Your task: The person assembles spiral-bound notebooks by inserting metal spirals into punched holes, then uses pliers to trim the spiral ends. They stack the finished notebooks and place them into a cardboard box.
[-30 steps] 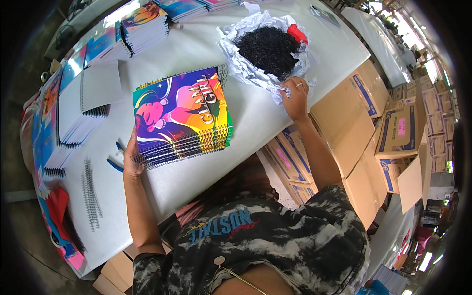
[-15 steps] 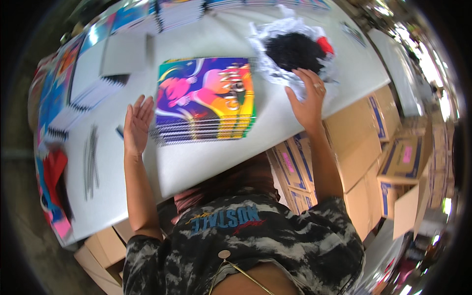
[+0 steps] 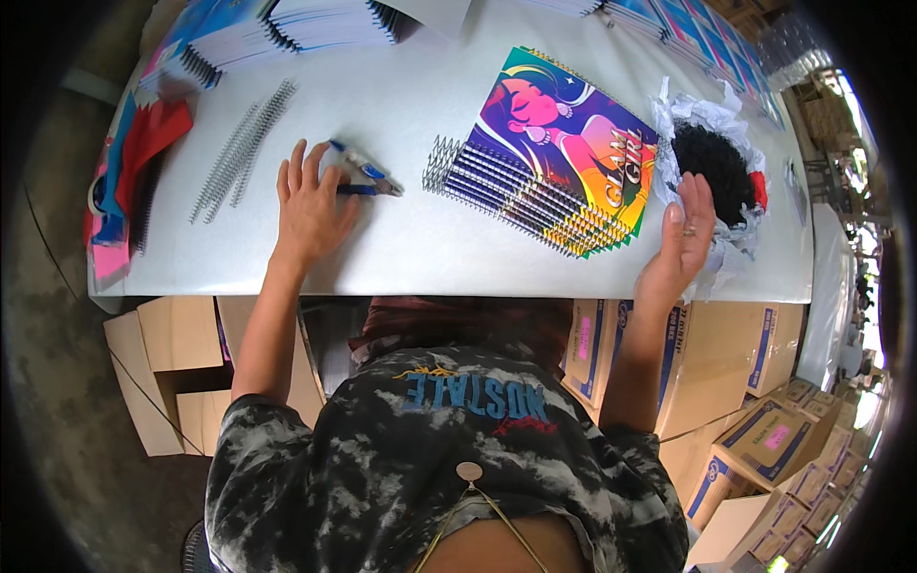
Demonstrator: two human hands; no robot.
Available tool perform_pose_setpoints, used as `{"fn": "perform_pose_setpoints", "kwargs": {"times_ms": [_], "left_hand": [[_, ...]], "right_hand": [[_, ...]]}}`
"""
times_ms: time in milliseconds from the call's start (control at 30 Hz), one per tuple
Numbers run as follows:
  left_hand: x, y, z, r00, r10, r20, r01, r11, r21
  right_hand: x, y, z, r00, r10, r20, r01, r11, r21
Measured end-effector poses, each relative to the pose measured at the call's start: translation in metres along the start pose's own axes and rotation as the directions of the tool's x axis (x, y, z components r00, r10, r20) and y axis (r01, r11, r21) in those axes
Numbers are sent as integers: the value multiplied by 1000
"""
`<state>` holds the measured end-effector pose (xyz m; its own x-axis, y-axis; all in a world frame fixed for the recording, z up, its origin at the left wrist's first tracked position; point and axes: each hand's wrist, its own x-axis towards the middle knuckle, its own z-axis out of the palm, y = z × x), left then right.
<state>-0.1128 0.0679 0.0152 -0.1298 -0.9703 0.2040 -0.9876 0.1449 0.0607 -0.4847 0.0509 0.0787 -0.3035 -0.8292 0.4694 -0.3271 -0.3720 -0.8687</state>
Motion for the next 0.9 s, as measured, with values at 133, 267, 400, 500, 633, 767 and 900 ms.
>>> {"fn": "perform_pose_setpoints", "kwargs": {"times_ms": [133,267,400,500,633,767,900], "left_hand": [[2,29,-3,996,-80,-39,48,856,-514],[46,56,12,943,16,333,333,38,-942],[101,85,26,807,367,462,561,-233,-794],[112,92,30,710,459,534,666,-188,-722],[115,75,44,726,419,545,670,-254,-697],[116,95,27,714,417,562,682,-234,-693],[126,92,25,723,414,553,662,-185,-727]], "right_hand": [[-23,44,-8,846,533,20,-502,783,366],[-23,54,-5,713,614,340,-670,451,589],[-14,70,-5,689,602,404,-676,332,658],[-15,66,-7,650,658,379,-720,374,585],[-8,52,-6,663,523,536,-730,293,618],[-20,62,-15,763,452,462,-633,382,673],[-42,23,-14,784,541,304,-569,430,701]]}}
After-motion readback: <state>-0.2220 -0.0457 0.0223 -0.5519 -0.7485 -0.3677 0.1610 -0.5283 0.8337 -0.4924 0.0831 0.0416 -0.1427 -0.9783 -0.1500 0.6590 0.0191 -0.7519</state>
